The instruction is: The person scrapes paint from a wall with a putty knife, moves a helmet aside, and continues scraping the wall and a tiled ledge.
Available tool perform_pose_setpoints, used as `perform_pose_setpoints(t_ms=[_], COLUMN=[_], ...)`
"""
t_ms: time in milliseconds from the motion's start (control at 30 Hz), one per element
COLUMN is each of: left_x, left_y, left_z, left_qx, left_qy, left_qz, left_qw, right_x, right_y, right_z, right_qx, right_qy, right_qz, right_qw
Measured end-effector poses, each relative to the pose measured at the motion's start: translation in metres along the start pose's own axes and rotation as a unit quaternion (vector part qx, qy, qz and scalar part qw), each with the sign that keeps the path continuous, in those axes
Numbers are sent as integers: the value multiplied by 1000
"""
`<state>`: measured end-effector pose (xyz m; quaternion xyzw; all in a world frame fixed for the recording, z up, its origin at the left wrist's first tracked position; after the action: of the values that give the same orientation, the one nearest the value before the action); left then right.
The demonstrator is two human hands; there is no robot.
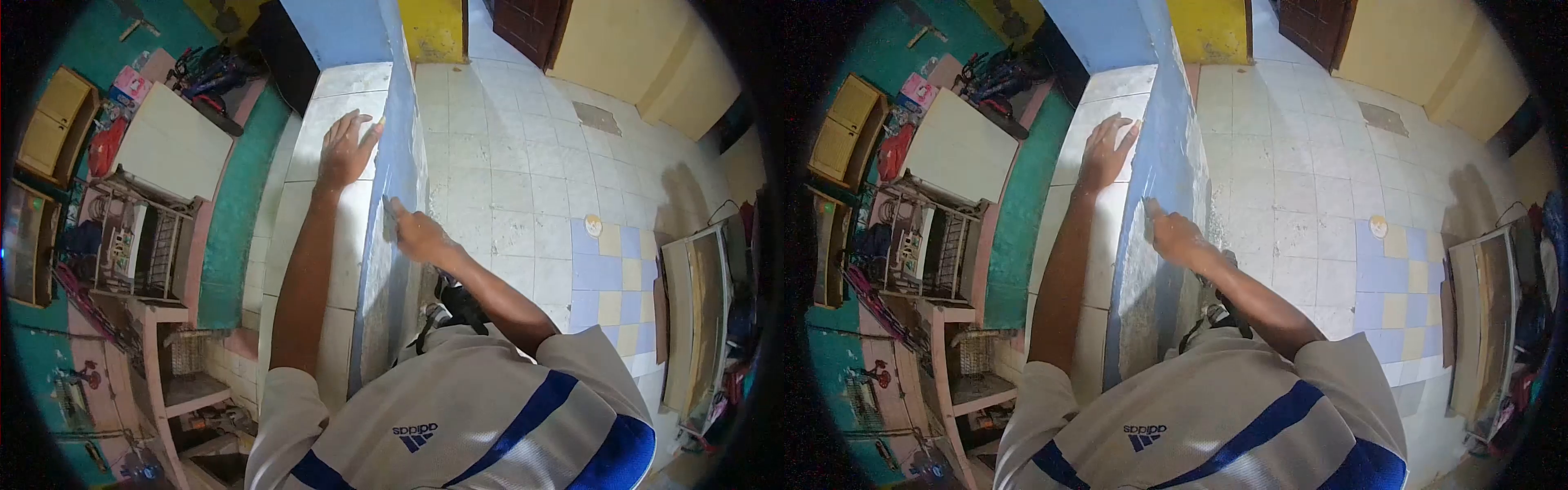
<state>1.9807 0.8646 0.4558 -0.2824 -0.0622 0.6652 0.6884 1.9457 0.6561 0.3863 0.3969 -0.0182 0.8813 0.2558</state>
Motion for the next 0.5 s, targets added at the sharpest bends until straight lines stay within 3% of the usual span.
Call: perform_pose_setpoints(t_ms=[67,167,300,500], left_x=[2,2,-4,-2], left_y=[-1,-3,-3,-5], left_z=[2,5,10,14], left_qx=[2,8,32,59], left_qy=[-4,-9,10,4], left_qz=[11,27,41,68], left_qw=[1000,1000,999,996], right_x=[10,22,17,21], right_y=[8,6,-1,-6], right_z=[-5,15,23,27], right_qx=[-41,70,64,6], right_qy=[4,-29,27,-15], right_qz=[41,-49,-17,-14], right_qw=[998,996,997,1000])
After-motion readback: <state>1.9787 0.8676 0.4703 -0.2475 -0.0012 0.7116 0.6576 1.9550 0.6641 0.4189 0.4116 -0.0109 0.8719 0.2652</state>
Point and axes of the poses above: each hand's wrist, its own y-axis away from the middle knuckle, its own z-axis out of the back of the hand, x = y × z, the point moved 2 cm from there along -y, towards the middle knuckle, and after that the axes turned 10 degrees about x, right-handed, at the moved point
